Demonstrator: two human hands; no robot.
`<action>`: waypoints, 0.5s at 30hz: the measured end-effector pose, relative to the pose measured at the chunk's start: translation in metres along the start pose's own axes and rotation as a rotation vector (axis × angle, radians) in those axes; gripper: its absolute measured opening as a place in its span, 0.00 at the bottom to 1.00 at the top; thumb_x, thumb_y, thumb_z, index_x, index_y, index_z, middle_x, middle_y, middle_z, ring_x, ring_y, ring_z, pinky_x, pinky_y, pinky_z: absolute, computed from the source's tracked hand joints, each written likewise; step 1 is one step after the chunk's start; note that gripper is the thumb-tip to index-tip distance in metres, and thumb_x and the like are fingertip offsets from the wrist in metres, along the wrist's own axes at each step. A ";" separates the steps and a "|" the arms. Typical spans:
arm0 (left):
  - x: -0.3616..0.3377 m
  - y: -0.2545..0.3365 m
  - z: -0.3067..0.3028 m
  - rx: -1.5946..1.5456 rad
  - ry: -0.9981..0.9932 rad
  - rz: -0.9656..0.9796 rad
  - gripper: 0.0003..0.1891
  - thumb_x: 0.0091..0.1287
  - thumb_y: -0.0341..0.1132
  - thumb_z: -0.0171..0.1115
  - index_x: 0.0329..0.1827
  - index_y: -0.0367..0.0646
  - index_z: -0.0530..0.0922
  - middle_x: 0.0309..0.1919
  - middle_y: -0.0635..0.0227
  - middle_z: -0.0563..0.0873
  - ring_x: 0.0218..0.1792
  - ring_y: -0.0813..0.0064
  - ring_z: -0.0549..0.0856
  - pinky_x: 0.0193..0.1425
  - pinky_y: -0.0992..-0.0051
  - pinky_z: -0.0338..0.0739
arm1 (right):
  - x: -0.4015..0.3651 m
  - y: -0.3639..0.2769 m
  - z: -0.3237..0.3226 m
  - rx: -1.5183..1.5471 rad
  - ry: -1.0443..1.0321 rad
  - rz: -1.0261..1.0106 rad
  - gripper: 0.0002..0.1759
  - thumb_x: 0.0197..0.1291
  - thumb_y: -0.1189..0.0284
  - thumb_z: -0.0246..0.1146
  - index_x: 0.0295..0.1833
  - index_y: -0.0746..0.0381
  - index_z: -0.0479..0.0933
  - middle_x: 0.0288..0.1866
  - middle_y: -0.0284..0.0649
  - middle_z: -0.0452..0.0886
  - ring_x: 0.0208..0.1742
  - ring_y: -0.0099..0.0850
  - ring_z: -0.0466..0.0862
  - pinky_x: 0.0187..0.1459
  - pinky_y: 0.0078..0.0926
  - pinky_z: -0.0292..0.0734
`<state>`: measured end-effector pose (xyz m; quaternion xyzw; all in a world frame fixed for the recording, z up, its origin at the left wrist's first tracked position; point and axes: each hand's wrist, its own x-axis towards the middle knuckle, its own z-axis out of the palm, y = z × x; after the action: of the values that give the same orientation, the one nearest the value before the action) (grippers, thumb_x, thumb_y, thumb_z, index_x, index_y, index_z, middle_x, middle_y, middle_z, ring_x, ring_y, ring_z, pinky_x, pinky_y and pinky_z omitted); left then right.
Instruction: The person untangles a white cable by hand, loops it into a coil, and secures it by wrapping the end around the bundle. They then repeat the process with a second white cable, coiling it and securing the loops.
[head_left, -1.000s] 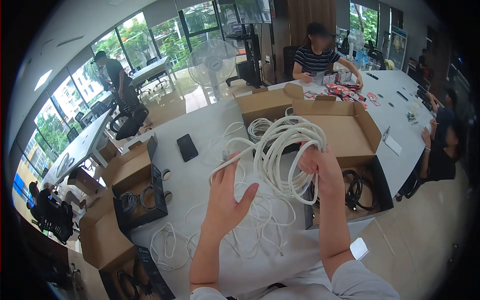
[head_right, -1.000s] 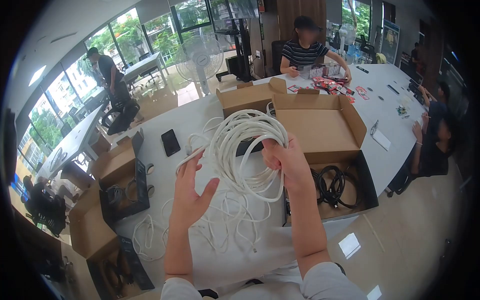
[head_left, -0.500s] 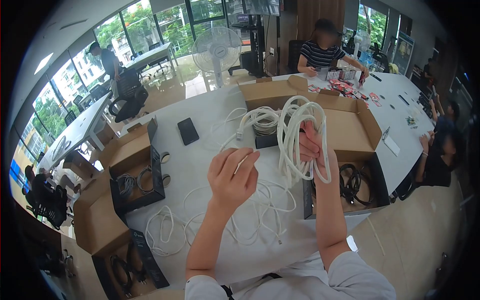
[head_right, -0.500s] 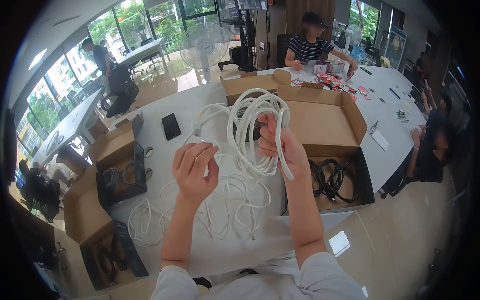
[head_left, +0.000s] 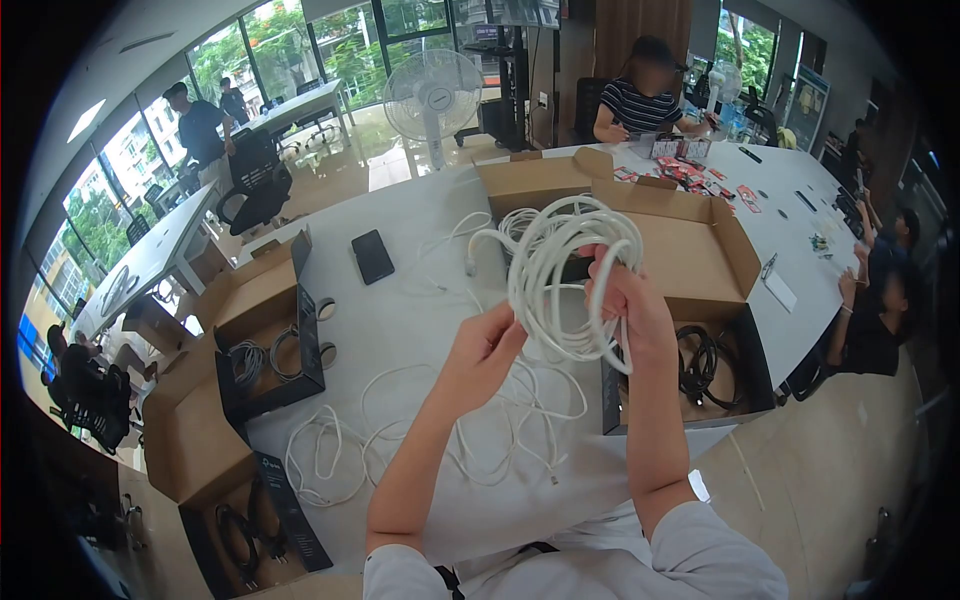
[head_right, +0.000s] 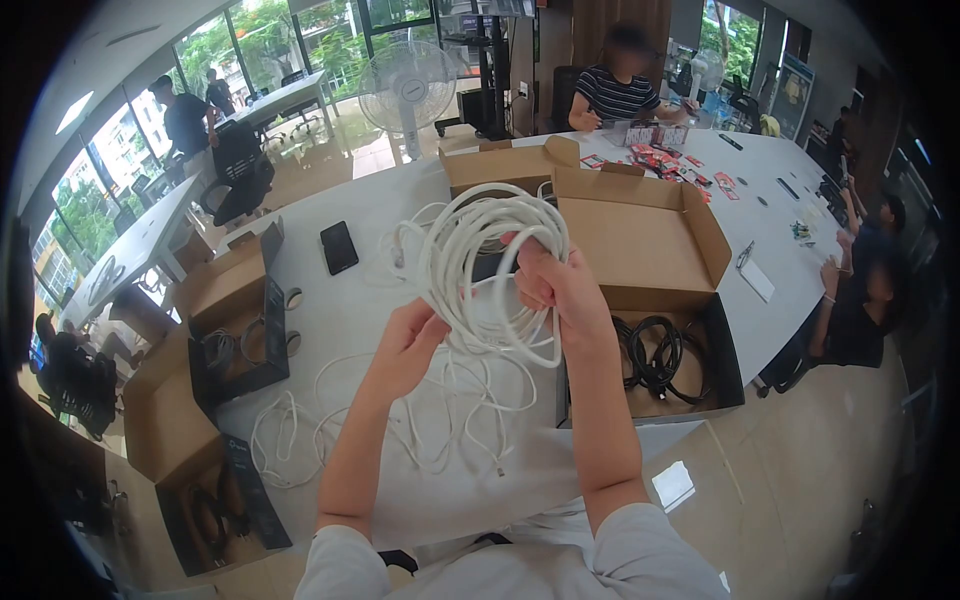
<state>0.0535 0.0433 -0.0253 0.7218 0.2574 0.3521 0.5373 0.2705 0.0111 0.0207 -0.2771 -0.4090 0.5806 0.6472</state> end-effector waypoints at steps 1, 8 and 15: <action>0.000 -0.002 0.001 -0.062 -0.083 0.054 0.26 0.67 0.41 0.58 0.62 0.31 0.68 0.42 0.67 0.80 0.41 0.79 0.75 0.45 0.76 0.71 | 0.000 -0.001 0.003 -0.102 0.033 -0.031 0.09 0.68 0.69 0.55 0.45 0.63 0.75 0.15 0.22 0.59 0.14 0.12 0.55 0.17 0.15 0.49; 0.002 0.013 0.018 -0.350 0.102 0.280 0.25 0.63 0.40 0.64 0.59 0.34 0.71 0.47 0.65 0.80 0.51 0.75 0.79 0.53 0.76 0.74 | 0.000 0.006 0.014 -0.498 0.248 -0.195 0.05 0.62 0.76 0.61 0.42 0.63 0.79 0.20 0.25 0.71 0.18 0.13 0.65 0.19 0.16 0.57; 0.004 0.008 0.035 -0.608 0.173 0.070 0.15 0.57 0.32 0.62 0.46 0.39 0.73 0.34 0.63 0.81 0.41 0.68 0.85 0.50 0.69 0.78 | 0.002 0.020 0.023 -0.455 0.200 -0.176 0.07 0.60 0.78 0.60 0.44 0.64 0.80 0.25 0.26 0.75 0.20 0.12 0.66 0.21 0.15 0.60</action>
<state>0.0838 0.0234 -0.0229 0.5040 0.1603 0.4913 0.6920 0.2403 0.0139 0.0168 -0.4349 -0.4853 0.3850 0.6536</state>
